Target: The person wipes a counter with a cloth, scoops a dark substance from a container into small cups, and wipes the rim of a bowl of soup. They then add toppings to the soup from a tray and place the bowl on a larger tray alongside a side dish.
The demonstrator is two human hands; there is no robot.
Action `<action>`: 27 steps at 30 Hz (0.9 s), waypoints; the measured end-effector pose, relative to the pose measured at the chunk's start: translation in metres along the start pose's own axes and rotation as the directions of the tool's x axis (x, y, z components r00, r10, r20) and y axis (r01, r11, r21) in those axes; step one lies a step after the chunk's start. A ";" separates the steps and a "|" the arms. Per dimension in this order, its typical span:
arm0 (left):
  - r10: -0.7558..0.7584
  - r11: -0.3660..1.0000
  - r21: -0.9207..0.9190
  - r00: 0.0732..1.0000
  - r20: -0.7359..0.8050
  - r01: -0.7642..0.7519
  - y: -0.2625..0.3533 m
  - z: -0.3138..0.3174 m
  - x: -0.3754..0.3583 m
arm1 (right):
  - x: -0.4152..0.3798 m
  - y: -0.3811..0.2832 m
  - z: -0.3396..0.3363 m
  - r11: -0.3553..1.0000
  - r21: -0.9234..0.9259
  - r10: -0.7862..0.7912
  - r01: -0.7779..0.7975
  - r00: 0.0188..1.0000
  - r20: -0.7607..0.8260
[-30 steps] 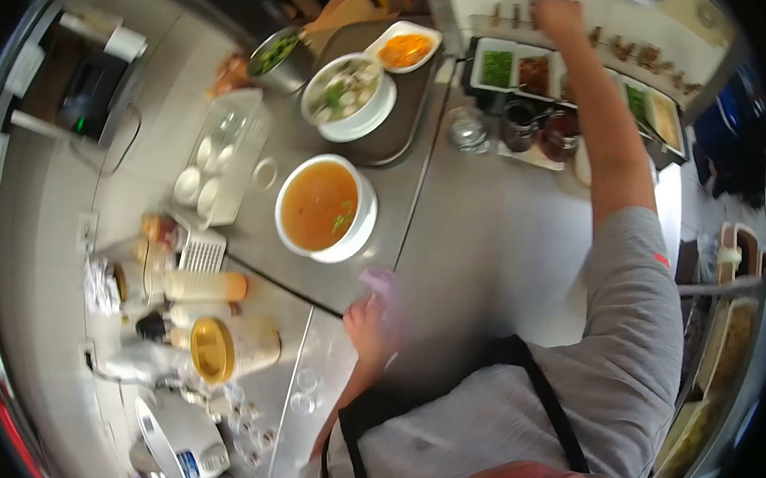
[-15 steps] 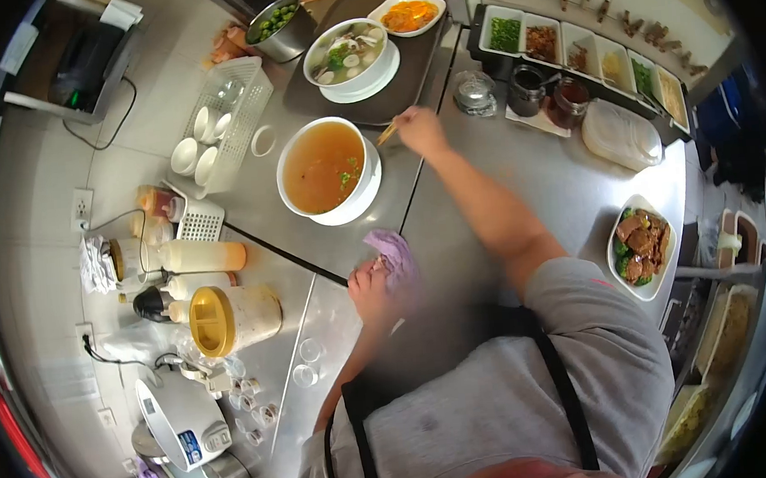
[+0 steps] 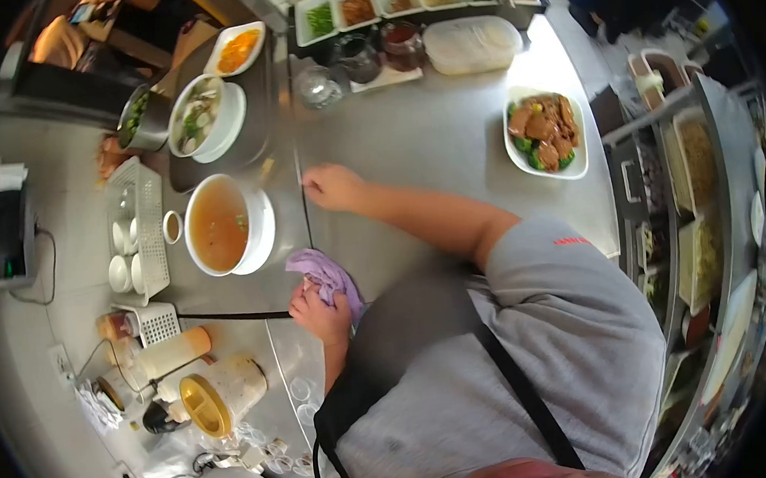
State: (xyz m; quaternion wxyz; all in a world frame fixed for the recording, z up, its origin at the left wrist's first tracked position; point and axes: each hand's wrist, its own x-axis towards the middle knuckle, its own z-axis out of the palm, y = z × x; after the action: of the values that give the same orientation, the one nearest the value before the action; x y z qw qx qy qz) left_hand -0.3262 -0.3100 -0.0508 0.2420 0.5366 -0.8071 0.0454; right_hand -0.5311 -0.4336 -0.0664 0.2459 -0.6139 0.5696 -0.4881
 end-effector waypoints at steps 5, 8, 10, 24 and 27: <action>-0.099 0.995 0.004 0.990 0.104 0.099 0.006 -0.006 0.004 | -0.027 0.003 -0.011 0.997 -0.013 -0.074 0.073 0.996 -0.056; -0.163 0.986 -0.031 0.983 0.086 0.166 0.007 -0.006 0.005 | -0.024 0.002 -0.012 0.995 -0.032 -0.097 0.098 0.994 0.052; -0.165 0.985 -0.056 0.986 0.017 0.166 0.004 -0.010 0.001 | -0.022 0.002 -0.005 0.998 0.023 -0.063 0.061 0.993 0.101; -0.531 0.051 -0.939 0.805 0.264 0.341 0.006 -0.008 0.029 | -0.052 -0.049 0.011 0.915 0.019 -0.336 0.403 0.735 0.589; -0.524 0.056 -0.923 0.798 0.298 0.381 -0.004 -0.022 0.005 | -0.052 -0.039 0.015 0.891 -0.024 -0.362 0.453 0.743 0.562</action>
State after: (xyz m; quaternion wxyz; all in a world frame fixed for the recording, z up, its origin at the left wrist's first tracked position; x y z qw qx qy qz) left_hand -0.3171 -0.3088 -0.0298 0.5648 0.4900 -0.4307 -0.5054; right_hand -0.4933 -0.3798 -0.0559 0.2342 -0.8538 0.3646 -0.2884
